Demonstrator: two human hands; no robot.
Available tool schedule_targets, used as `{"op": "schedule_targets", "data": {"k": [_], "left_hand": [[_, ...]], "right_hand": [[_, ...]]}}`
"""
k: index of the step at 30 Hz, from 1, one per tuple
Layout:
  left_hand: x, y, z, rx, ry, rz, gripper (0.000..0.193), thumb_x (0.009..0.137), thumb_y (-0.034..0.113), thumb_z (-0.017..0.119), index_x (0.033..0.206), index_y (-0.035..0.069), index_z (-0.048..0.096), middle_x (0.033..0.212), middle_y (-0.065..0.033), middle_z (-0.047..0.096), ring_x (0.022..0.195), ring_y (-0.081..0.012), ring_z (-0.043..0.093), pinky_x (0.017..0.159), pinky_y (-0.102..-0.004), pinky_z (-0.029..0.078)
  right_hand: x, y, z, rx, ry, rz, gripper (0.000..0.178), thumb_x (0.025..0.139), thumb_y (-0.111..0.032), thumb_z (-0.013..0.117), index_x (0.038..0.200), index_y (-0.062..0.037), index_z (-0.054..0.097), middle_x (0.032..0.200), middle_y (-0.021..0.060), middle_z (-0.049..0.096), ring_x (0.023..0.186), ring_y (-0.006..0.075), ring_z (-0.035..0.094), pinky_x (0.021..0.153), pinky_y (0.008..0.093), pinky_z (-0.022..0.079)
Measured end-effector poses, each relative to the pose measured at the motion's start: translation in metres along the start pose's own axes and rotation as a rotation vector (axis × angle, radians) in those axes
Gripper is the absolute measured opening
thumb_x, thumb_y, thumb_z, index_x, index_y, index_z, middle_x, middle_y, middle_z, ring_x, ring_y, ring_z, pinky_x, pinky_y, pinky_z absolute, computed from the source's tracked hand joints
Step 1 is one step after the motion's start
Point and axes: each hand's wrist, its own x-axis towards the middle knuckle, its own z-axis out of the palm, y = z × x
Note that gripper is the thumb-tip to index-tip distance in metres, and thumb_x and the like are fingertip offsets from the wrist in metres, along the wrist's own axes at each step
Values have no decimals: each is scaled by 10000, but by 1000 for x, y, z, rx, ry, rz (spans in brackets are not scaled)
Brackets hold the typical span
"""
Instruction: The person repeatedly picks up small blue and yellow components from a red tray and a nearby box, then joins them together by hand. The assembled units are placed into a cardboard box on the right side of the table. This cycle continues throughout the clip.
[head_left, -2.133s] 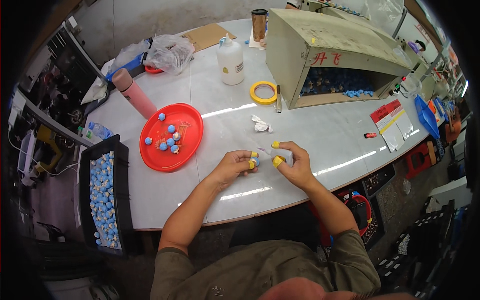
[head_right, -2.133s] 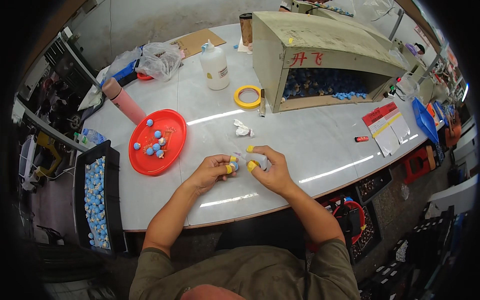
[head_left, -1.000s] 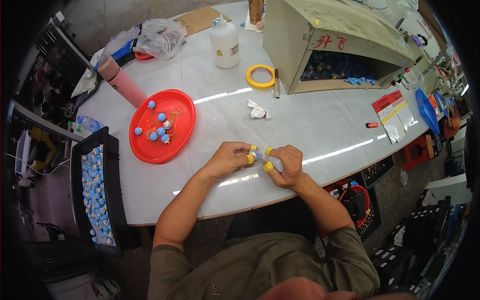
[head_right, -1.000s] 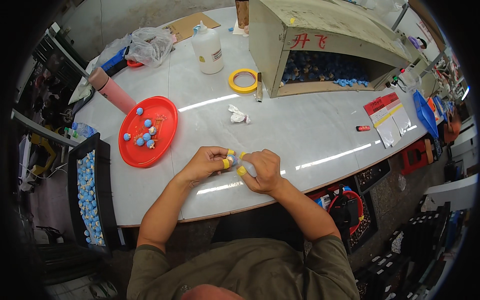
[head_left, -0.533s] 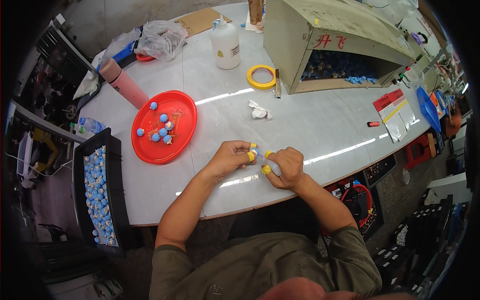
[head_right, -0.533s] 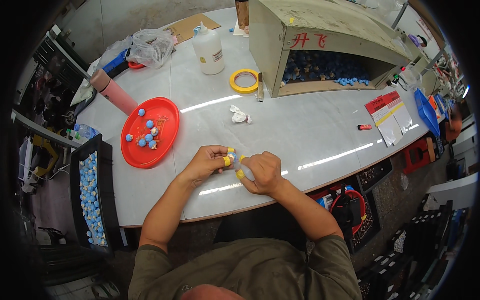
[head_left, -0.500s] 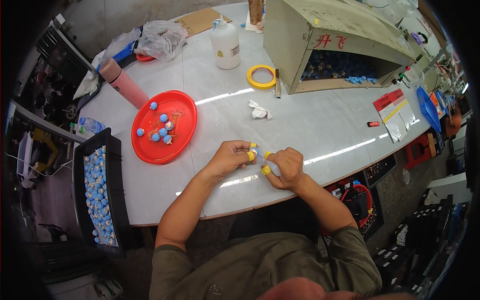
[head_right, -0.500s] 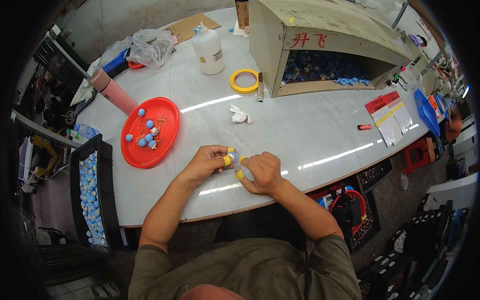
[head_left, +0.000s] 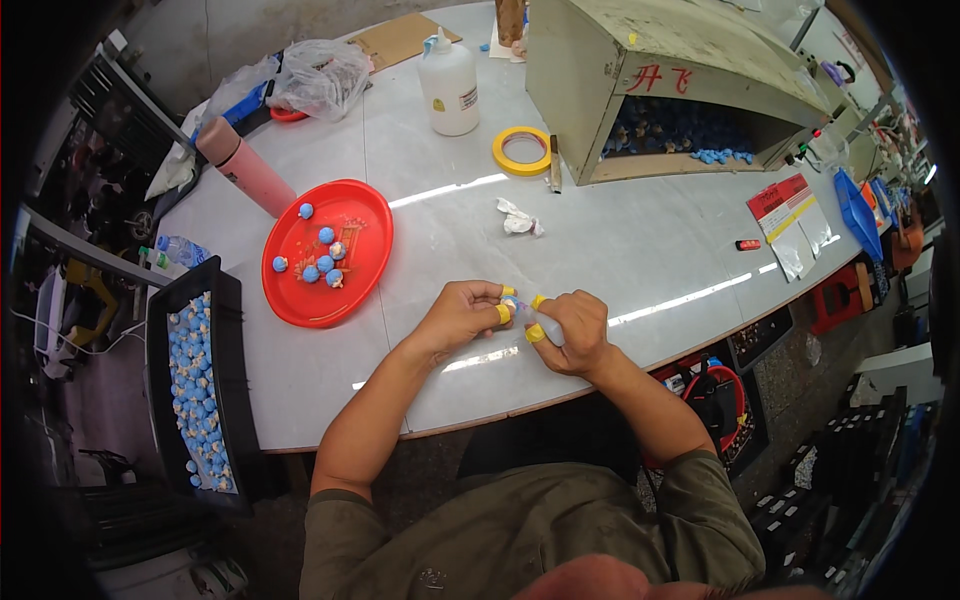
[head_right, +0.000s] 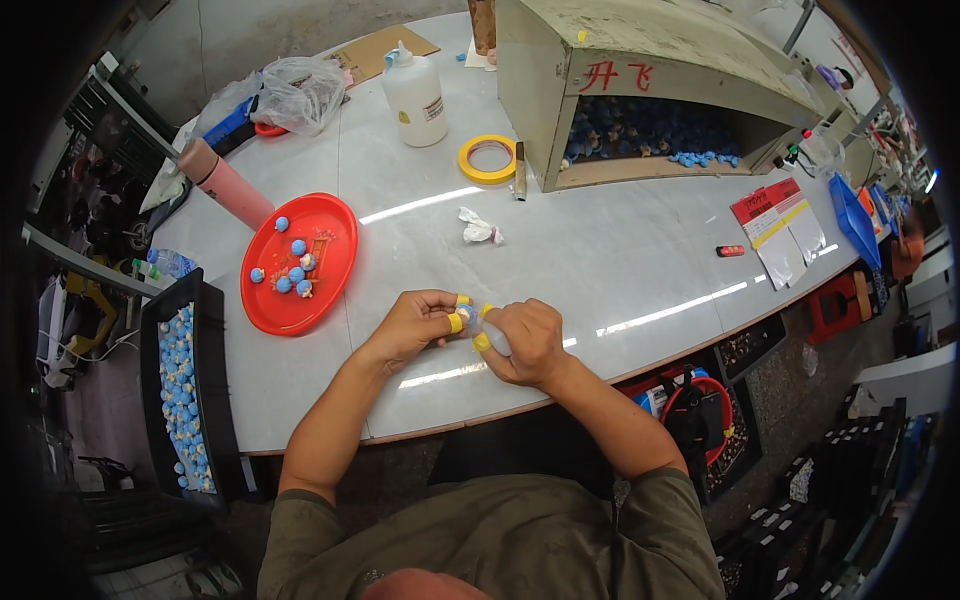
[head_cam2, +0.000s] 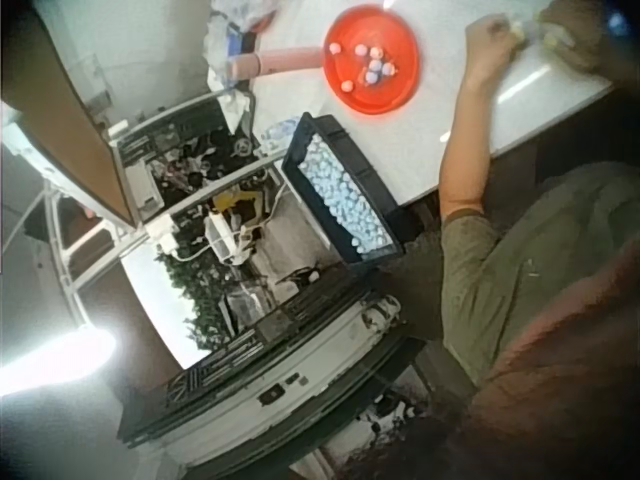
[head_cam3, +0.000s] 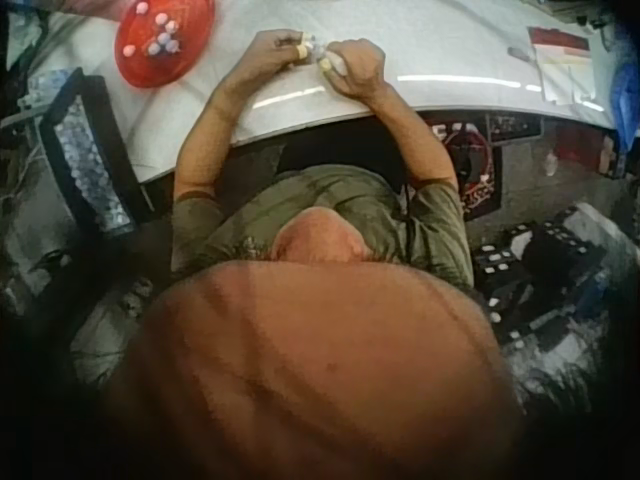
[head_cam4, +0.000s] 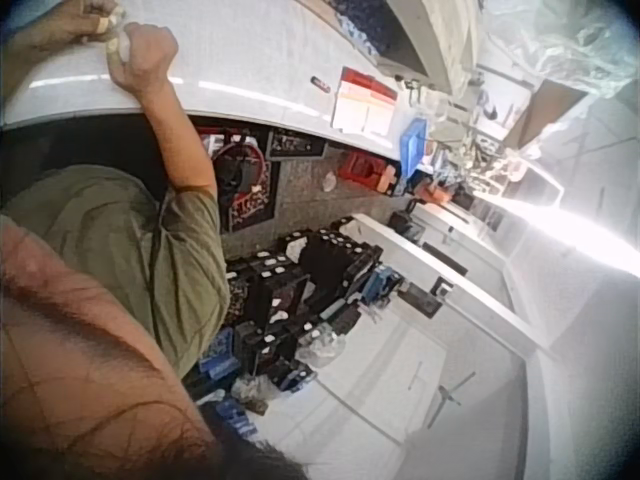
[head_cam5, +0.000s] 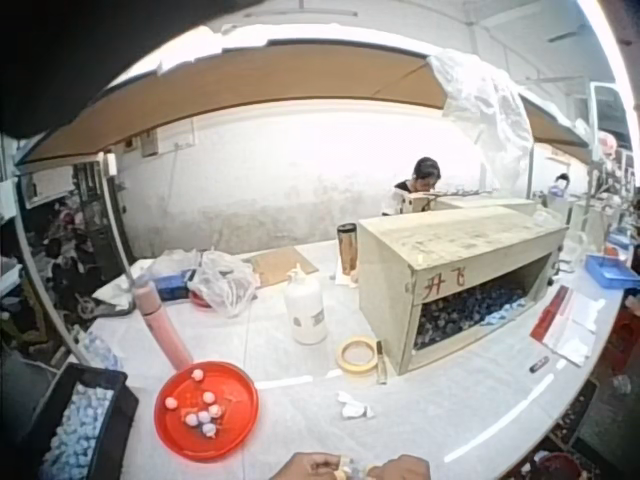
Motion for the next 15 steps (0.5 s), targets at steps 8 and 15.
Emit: {"op": "schedule_targets", "data": {"k": [8,15], "left_hand": [[-1,1,0,-4,25,-5,412,897,133,740,1243,-55,618,996,-79,718,824,-88,672,605,-179,471],[0,0,0,4,-7,-6,367,901,110,723,1218,-53,635,1007,-76,711,840,-93,674,609,-177,473]], "right_hand": [[1,-3,-2,19,-7,0,209,721,-98,750,864,-11,624,639,87,554,486,246,476,485,357,367],[1,0,0,32,-9,25,237,708,-96,761,886,-12,627,672,92,593,512,250,530,493,356,392]]}}
